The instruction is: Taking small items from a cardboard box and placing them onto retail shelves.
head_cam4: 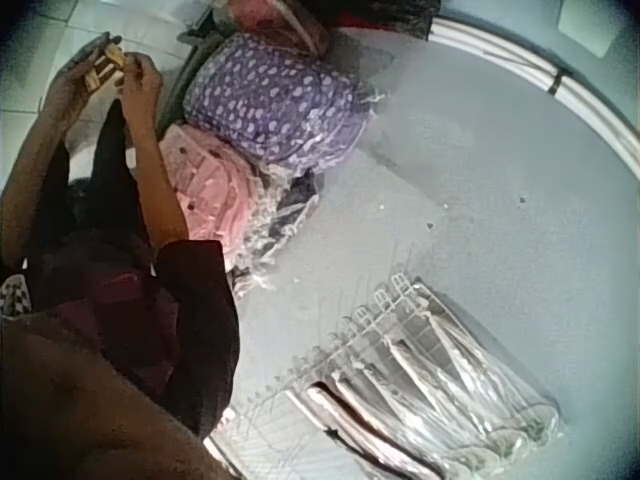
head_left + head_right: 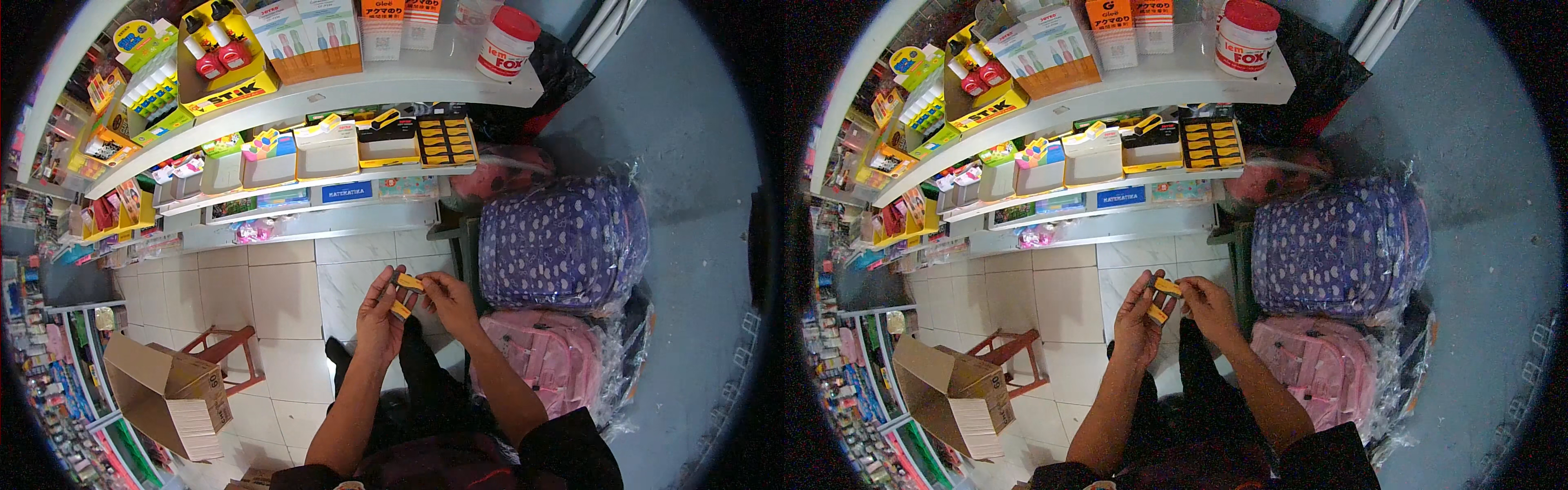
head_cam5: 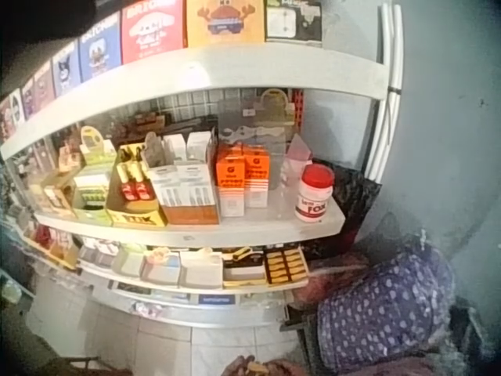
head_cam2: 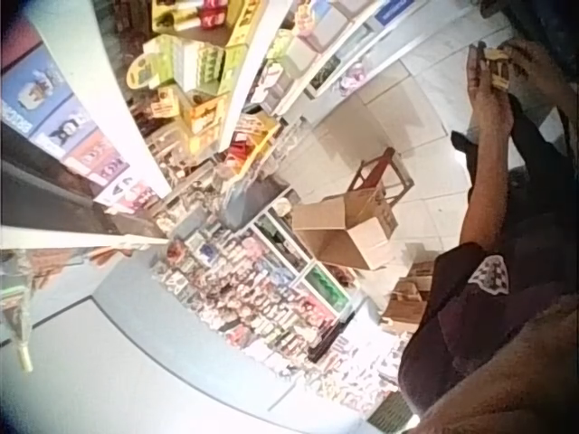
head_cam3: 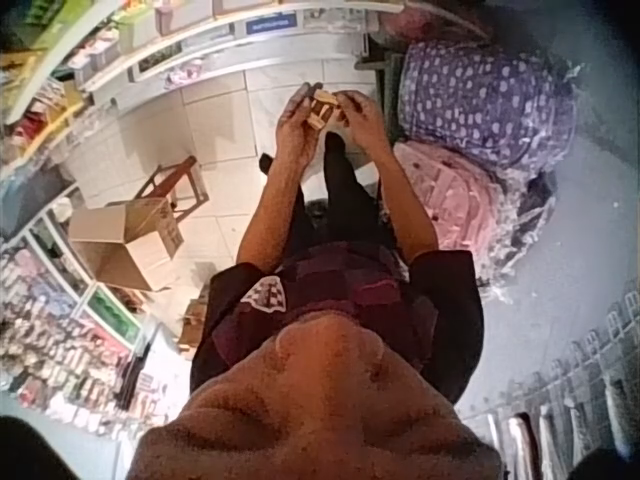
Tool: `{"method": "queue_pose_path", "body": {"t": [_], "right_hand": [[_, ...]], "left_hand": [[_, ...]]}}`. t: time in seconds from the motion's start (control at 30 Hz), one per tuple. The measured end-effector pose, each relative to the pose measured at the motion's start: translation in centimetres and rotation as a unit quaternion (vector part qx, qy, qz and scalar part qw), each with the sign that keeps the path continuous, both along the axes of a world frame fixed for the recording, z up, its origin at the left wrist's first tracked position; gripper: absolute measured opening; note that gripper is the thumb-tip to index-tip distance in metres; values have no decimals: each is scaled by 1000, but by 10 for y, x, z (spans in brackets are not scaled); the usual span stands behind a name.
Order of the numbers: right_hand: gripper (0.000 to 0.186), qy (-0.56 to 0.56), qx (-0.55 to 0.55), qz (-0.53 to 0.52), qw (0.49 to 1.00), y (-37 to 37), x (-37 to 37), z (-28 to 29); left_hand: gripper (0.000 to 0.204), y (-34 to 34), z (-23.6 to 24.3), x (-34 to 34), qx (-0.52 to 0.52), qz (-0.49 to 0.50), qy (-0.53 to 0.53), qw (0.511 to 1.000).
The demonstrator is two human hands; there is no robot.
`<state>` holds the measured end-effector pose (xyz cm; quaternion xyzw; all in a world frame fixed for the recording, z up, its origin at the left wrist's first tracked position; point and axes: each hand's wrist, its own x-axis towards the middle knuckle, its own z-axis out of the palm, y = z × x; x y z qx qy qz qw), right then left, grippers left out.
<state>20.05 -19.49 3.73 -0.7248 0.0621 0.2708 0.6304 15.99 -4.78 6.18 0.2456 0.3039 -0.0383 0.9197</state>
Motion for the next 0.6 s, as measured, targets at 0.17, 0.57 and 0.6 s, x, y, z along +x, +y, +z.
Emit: {"method": "queue_pose_path", "body": {"t": [0.17,0.57,0.6], "right_hand": [[25,-12,11,-19,1000,5,2,10],[27,-272,-160,124,941,-10,69,13],[24,-343,-182,111,915,-21,92,10]], "left_hand": [[33,-3,-8,-1,-2,-5,2,1000],[42,7,-7,-9,12,-37,-7,999],[42,5,-7,-10,6,-41,-12,999]]}}
